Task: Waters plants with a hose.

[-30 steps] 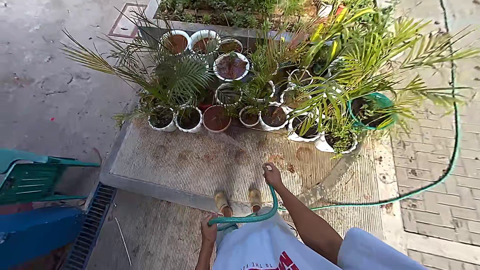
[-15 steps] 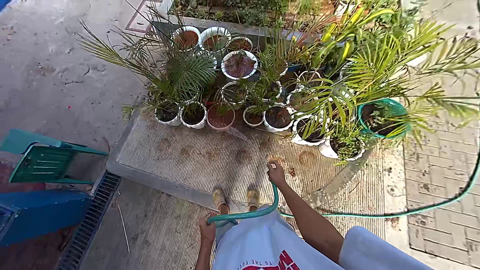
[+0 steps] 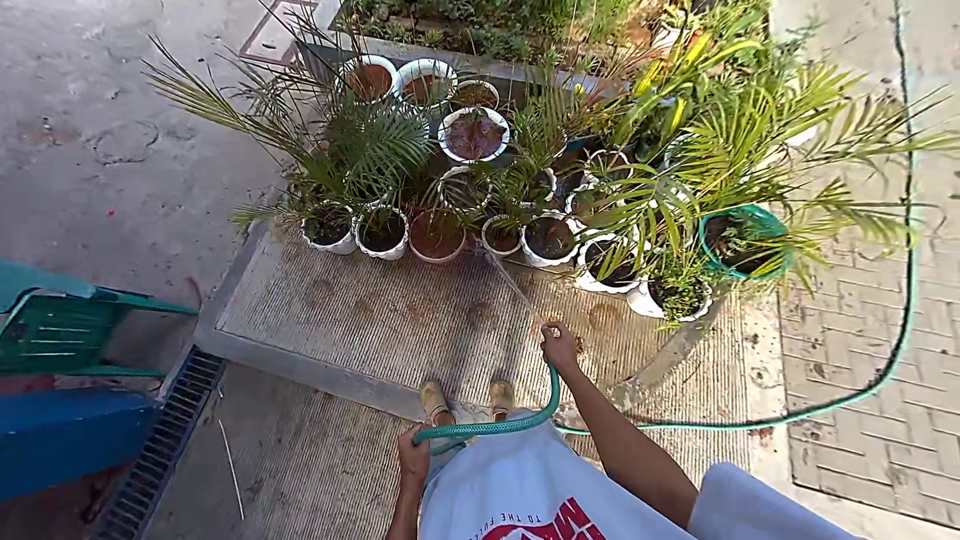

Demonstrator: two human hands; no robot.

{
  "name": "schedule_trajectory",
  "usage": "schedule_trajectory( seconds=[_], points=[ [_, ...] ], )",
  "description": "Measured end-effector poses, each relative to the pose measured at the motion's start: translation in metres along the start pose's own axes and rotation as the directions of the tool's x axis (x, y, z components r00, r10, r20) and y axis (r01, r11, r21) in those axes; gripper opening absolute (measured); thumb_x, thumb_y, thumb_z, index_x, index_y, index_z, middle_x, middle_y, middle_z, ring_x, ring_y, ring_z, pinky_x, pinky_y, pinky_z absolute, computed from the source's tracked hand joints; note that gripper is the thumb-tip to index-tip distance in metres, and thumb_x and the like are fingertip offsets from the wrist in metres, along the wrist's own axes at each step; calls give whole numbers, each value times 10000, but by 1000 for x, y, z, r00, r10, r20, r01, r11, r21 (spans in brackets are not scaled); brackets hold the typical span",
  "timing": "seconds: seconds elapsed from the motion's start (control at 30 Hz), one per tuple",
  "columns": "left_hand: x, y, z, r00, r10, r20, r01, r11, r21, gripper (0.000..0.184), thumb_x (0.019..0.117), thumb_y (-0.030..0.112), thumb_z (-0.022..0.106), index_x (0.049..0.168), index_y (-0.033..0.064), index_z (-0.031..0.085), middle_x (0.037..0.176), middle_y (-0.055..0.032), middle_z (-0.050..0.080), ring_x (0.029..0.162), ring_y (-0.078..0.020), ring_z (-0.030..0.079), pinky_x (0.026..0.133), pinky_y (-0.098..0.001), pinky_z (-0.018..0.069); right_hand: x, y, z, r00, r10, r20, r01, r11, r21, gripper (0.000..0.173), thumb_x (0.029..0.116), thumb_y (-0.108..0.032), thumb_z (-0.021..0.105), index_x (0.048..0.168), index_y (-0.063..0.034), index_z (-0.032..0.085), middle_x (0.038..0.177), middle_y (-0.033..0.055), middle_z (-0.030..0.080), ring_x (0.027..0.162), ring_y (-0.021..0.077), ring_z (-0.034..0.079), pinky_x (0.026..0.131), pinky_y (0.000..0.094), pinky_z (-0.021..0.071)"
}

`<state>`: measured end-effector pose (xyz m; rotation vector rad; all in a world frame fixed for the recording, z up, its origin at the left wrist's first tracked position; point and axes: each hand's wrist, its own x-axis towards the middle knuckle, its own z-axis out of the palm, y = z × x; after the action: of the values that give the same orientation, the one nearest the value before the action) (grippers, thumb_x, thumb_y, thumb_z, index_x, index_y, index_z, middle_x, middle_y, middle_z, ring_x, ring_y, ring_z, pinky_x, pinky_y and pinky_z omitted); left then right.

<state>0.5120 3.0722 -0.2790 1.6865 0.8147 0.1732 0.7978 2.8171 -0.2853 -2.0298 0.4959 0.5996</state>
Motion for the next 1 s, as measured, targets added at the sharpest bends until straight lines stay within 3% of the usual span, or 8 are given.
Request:
schedule_trajectory(
  seconds=[0.23,0.37,0.57,0.77,1.0],
  points=[
    [16,-12,-22,997,-60,43,63,996,-58,220,908,62,549,706,81,634,556,103,510,486,18,449,513,-196,420,-24,-14,33,990,24,142,-11,996,-92,318,1099,-261,496,1350,-77,562,680,60,563,470,131,514,481,296,473],
    [27,-21,-37,997,-53,51,58,993,-107,231,885,41,529,679,100,614,530,108,486,461,17,434,489,-191,405,-26,-16,47,999,42,31,-41,999,-30,312,1101,-266,496,1333,-69,569,654,57,562,450,128,511,463,296,472],
    [39,-33,-58,993,-55,100,70,986,-150,254,891,51,528,652,115,587,517,116,474,452,17,425,480,-193,399,-35,-35,68,999,35,-27,-38,995,-87,321,1105,-266,478,1342,-66,561,669,60,566,469,137,526,484,309,487],
    [53,-46,-76,989,-96,112,114,980,-165,333,956,136,581,623,133,572,525,109,483,462,10,438,487,-203,402,-48,-74,114,986,-107,128,101,994,50,319,1099,-241,513,1344,-41,551,593,30,511,406,104,465,411,262,439],
    [53,-56,-91,990,-129,59,139,968,-208,288,934,106,568,646,122,585,540,101,493,466,1,436,483,-213,404,-40,-99,148,963,-151,222,163,986,-34,311,1098,-232,510,1338,-42,564,609,31,528,412,99,472,415,257,440]
  ],
)
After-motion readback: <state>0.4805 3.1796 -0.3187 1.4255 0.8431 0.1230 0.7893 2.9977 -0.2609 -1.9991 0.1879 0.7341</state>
